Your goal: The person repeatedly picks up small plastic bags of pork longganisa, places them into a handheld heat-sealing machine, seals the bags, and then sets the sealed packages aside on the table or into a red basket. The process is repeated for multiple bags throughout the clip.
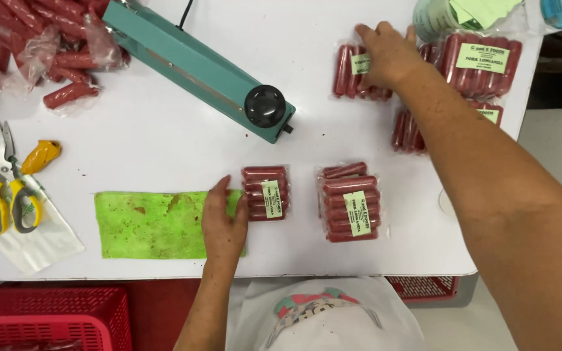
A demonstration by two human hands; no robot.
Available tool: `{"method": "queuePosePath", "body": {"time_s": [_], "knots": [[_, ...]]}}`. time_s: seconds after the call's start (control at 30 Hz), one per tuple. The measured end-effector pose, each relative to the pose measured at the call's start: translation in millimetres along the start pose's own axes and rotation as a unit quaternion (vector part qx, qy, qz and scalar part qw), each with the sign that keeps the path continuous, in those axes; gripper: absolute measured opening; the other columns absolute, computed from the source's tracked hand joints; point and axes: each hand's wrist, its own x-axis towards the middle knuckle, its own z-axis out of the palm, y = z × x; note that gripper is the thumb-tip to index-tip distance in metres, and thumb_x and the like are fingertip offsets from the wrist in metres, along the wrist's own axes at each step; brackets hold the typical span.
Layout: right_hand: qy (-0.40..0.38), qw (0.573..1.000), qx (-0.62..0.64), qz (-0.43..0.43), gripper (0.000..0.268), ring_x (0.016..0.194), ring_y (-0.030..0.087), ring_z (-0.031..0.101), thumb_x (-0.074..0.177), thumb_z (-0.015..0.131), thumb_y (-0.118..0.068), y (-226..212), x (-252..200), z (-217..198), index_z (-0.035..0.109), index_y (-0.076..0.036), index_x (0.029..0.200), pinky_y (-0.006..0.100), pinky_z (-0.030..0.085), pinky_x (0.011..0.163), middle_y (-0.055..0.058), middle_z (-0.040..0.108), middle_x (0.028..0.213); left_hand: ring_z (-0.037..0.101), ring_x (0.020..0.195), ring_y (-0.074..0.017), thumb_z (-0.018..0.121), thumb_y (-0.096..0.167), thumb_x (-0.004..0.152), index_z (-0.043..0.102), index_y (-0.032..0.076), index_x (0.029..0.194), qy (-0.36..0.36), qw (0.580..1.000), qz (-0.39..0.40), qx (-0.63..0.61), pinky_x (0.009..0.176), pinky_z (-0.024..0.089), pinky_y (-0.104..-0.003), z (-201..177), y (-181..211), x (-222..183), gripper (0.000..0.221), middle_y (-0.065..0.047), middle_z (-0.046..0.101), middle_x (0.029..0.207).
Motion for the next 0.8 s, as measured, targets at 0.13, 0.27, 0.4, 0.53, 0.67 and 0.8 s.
{"method": "queuePosePath", "body": {"time_s": [0.13,0.27,0.4,0.53,0.67,0.8], "knots": [[-0.009,0.999,0.042,0.03,0.055,0.105,0.042,0.058,0.076,0.09,-0.039,-5.2,-16.8,-25.3,0.066,-0.007,0.114,0.053,0.051,0.083,0.016,0.053,0.117,0.064,0.113,-0.0289,0.06,0.014,0.097,0.059,0.01,0.133,-0.053,0.986,0.148,-0.063,0.097,0.052,-0.039,-3.2,42.6,30.2,0.036,-0.009,0.067,0.125],[0.118,0.99,0.076,-0.012,0.03,0.085,0.031,0.059,0.089,0.078,-0.029,-54.2,-122.0,-56.2,0.066,-0.007,0.106,0.045,0.049,0.075,0.01,0.057,0.096,0.071,0.103,-0.0192,0.063,0.023,0.098,0.055,0.014,0.137,-0.13,0.966,0.088,-0.205,0.089,0.056,-0.031,19.3,102.5,54.6,0.041,-0.011,0.068,0.124],[0.133,0.942,0.307,0.031,0.065,0.088,0.027,0.065,0.079,0.07,-0.047,-130.1,-230.9,-51.0,0.056,-0.023,0.137,0.041,0.058,0.064,0.011,0.058,0.111,0.05,0.134,-0.0263,0.063,0.059,0.088,0.043,0.018,0.136,-0.2,0.829,-0.046,-0.52,0.111,0.041,-0.043,40.2,133.1,53.6,0.067,-0.014,0.044,0.152],[0.125,0.761,0.611,-0.177,0.083,0.102,0.016,0.056,0.091,0.046,-0.068,-135.5,-244.8,-3.4,0.052,-0.003,0.141,0.027,0.063,0.072,0.007,0.043,0.123,0.059,0.058,-0.0189,0.065,0.062,0.087,0.063,0.008,0.102,-0.331,0.565,-0.261,-0.71,0.048,0.051,-0.033,32.2,110.4,24.2,0.056,-0.006,0.062,0.076],[0.177,0.806,0.544,-0.152,0.026,0.101,0.015,0.059,0.086,0.073,-0.03,-156.2,-220.8,16.3,0.068,-0.014,0.105,0.026,0.056,0.077,0.007,0.052,0.124,0.055,0.053,-0.009,0.071,0.055,0.086,0.065,0.014,0.093,-0.374,0.493,-0.279,-0.735,0.048,0.044,-0.023,12.6,57.5,25.8,0.043,0.003,0.06,0.066],[0.098,0.751,0.645,-0.104,0.026,0.074,0.017,0.069,0.082,0.079,-0.007,-153.9,-201.8,28.7,0.065,-0.003,0.105,0.031,0.055,0.073,0.011,0.074,0.086,0.068,0.1,-0.024,0.079,0.041,0.082,0.067,0.015,0.112,-0.317,0.639,-0.279,-0.643,0.094,0.054,-0.044,-39.7,11.5,57.7,0.042,-0.009,0.073,0.104]]}}
